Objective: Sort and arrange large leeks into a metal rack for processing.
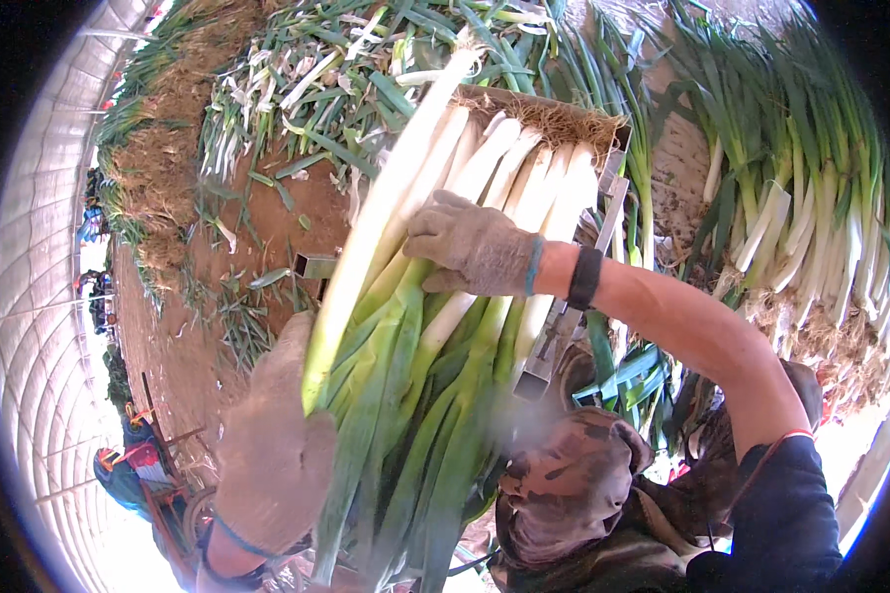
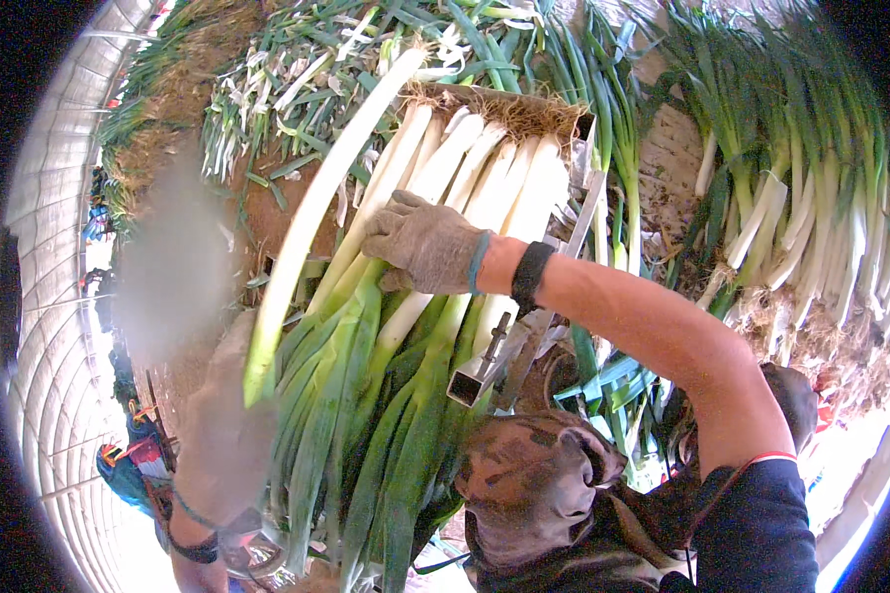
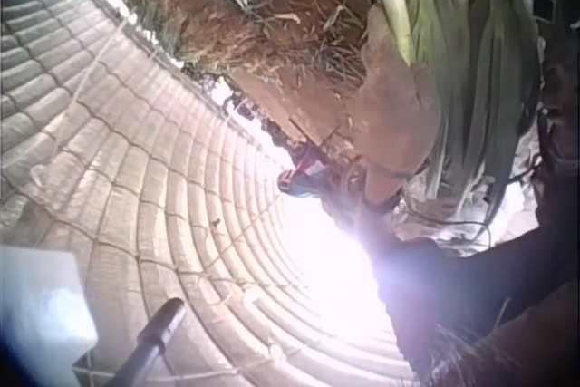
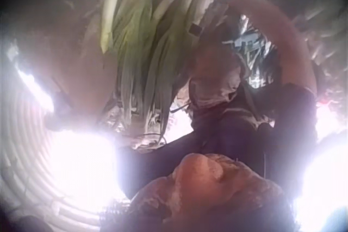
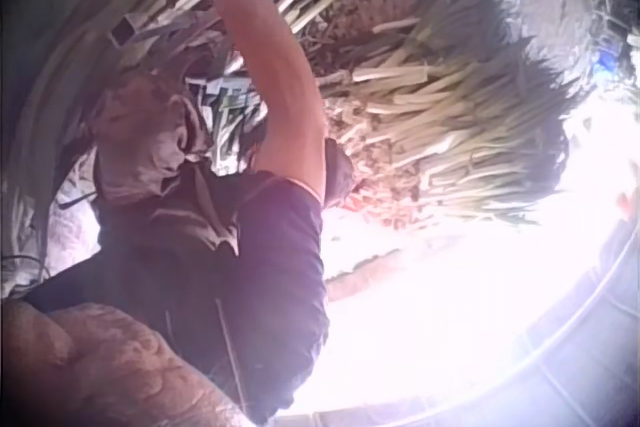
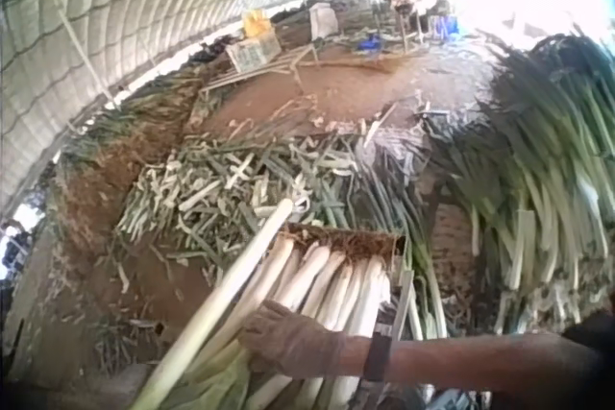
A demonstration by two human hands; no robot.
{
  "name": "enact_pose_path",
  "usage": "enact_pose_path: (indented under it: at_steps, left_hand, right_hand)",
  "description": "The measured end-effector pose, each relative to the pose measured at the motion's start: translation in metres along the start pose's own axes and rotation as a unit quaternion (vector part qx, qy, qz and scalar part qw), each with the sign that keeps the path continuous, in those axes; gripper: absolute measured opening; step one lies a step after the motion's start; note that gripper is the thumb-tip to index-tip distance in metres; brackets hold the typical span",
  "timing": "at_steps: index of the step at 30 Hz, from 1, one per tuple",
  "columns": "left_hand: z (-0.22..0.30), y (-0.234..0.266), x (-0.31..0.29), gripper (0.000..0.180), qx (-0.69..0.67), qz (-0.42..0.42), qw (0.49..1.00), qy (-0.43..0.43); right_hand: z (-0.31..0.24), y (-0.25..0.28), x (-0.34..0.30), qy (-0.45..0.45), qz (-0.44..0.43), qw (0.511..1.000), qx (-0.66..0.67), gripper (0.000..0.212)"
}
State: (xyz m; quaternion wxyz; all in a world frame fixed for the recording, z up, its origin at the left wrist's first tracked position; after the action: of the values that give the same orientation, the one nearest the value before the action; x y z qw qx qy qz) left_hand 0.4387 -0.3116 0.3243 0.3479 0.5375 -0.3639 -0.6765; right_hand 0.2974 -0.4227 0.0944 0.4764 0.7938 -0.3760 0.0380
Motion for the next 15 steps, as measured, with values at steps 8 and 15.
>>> enact_pose_path:
  at_steps: [8,15]
  left_hand:
    - [0.023,-0.06,0.017,0.089,0.002,-0.013,0.999,-0.047]
    - [0.034,-0.134,0.016,0.096,0.081,-0.056,0.992,-0.084]
  right_hand:
    - [0.072,0.085,-0.095,-0.192,-0.025,0.98,0.042,0.023]
    - [0.051,0.069,-0.129,-0.255,0.06,0.95,0.171,0.041]
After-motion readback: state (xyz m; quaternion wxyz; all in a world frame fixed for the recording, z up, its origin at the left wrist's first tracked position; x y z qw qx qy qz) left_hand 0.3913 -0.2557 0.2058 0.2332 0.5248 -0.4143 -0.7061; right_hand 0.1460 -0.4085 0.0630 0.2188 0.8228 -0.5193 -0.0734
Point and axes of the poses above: each hand's wrist, its own x-axis towards the middle knuckle, its own y-axis out of the back of the hand, z = x × y, the point moved 10 cm from there along x, towards the middle knuckle, and after that the axes turned 9 degrees about -z, right-handed, at the moved point
